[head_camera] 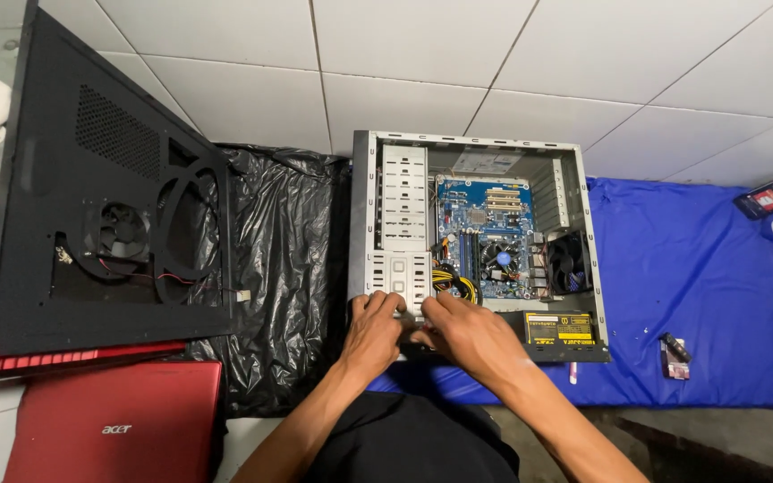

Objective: A person is performing internal repairs on a desktop computer, connecting power cables to the motherboard and using a screwdriver to secure components.

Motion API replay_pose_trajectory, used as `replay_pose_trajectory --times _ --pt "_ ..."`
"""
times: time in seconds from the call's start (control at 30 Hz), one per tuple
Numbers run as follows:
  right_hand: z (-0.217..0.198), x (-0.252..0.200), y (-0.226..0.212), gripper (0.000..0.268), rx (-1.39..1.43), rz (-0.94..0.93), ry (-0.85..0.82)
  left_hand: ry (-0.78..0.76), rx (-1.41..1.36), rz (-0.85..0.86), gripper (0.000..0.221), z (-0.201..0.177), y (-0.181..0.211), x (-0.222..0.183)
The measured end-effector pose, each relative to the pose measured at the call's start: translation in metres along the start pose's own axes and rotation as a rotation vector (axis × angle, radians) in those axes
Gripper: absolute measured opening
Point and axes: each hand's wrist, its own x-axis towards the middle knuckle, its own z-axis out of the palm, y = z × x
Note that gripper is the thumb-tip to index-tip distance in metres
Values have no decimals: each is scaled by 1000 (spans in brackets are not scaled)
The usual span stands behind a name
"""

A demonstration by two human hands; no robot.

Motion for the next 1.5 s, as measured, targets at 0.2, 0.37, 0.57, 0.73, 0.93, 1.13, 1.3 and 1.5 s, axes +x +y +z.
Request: replay_pose_trajectory --times 0.2,0.37,0.57,0.73,0.93,1.13,1.3,1.5 --pt "9 9 -9 11 -212 78 -117 -11 -49 -62 16 -1 3 3" --pt "-5 9 -12 18 16 138 -161 9 33 -11 8 3 -1 1" --pt "-4 1 2 21 276 203 -201 91 -20 32 5 4 0 7" --pt "-27 -16 10 28 412 341 -39 78 -78 40 19 14 -15 32" --pt "-33 -54 39 35 530 578 251 65 -182 -34 27 -45 -1 46" --pt "-11 -92 85 37 779 762 537 277 -366 -403 33 -61 -11 17" --pt "17 -79 103 34 1116 688 615 290 -543 -838 42 -69 -19 -22" --pt "22 -21 64 24 944 867 366 288 -513 -895 43 -72 0 -38"
